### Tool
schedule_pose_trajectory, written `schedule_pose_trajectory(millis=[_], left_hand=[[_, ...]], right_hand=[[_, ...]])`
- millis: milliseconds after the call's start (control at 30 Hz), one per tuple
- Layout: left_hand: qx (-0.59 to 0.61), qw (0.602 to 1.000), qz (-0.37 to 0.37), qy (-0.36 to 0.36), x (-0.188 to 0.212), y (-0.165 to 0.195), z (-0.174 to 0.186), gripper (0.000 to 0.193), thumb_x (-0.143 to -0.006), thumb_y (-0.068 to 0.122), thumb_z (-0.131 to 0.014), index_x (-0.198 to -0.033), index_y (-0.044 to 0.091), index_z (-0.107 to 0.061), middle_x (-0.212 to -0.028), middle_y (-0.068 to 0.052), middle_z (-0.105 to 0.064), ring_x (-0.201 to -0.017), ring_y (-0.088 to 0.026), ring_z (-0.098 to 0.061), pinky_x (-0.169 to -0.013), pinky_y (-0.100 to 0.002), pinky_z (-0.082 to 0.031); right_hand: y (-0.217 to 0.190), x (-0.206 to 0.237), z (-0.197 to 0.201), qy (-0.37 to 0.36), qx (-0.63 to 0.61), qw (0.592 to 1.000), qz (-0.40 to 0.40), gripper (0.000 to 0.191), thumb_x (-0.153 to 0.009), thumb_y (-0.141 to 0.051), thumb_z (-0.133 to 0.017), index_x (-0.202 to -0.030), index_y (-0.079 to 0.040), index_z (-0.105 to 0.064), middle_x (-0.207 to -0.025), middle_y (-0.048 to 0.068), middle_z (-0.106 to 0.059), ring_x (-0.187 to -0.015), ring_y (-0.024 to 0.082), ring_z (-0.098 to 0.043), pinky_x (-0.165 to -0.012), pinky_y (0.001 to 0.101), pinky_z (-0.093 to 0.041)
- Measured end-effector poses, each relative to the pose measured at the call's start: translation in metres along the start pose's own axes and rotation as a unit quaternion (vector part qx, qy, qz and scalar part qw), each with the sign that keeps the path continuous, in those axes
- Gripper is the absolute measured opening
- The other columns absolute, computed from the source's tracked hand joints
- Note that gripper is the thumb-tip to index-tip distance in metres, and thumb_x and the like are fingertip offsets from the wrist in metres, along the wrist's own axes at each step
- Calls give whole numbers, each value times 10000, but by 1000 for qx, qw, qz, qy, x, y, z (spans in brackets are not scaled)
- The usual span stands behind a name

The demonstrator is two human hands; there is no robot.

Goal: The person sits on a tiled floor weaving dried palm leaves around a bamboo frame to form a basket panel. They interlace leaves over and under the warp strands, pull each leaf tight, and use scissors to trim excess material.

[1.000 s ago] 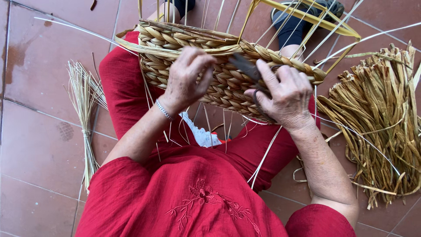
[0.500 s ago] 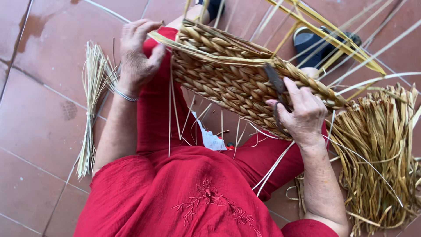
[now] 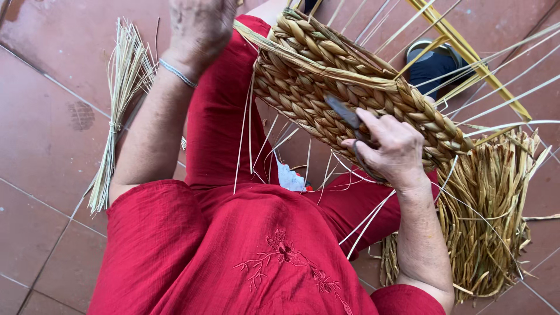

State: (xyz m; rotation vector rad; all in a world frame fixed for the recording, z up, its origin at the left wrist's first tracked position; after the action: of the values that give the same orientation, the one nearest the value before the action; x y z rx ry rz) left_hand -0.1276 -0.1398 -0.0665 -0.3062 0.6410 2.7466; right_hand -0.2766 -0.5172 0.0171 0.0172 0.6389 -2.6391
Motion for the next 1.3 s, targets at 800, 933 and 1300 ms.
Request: schedule_pose_trajectory(millis=[800,933,1300], left_hand=[[125,981,-88,-123,0,10,-35,49,-979,200,-790,-1021,178,-803,-1062,14,-717,-1048,-241,-658,-897,-424,-540],[2,979,-201,19,-16,12,-33,89,-953,118,-711,-1003,152,-776,-1103,4,-701,-1045,-238,-695,-826,-410,-551],[98,970,-160,-154,-9,4,-61,98,-882,99,-696,-946,124,-767,-882,-126,-701,-825,-290,-688,-731,-425,-551]], right_hand=[[67,-33,-15,-32,-348,893,-284,499,-1018,-412,-698,-1341,-31,-679,-744,-38,-618,-593,-6,-504,-534,165,-399],[64,-33,-11,-35,-364,887,-282,504,-1017,-411,-698,-1348,-32,-671,-747,-42,-615,-601,-10,-507,-538,159,-400],[54,-22,-15,-36,-386,882,-267,432,-1044,-337,-703,-1342,-26,-673,-818,-49,-650,-673,5,-575,-565,164,-448]])
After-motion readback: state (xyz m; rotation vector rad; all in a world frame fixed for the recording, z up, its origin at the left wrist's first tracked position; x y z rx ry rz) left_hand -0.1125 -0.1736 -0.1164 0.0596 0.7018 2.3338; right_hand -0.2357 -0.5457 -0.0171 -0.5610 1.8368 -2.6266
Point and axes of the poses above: each hand's wrist, its own x-axis away from the middle knuckle, its own z-axis out of the back of the hand, y = z × x, the point moved 3 cm from there along -x, towards the middle knuckle
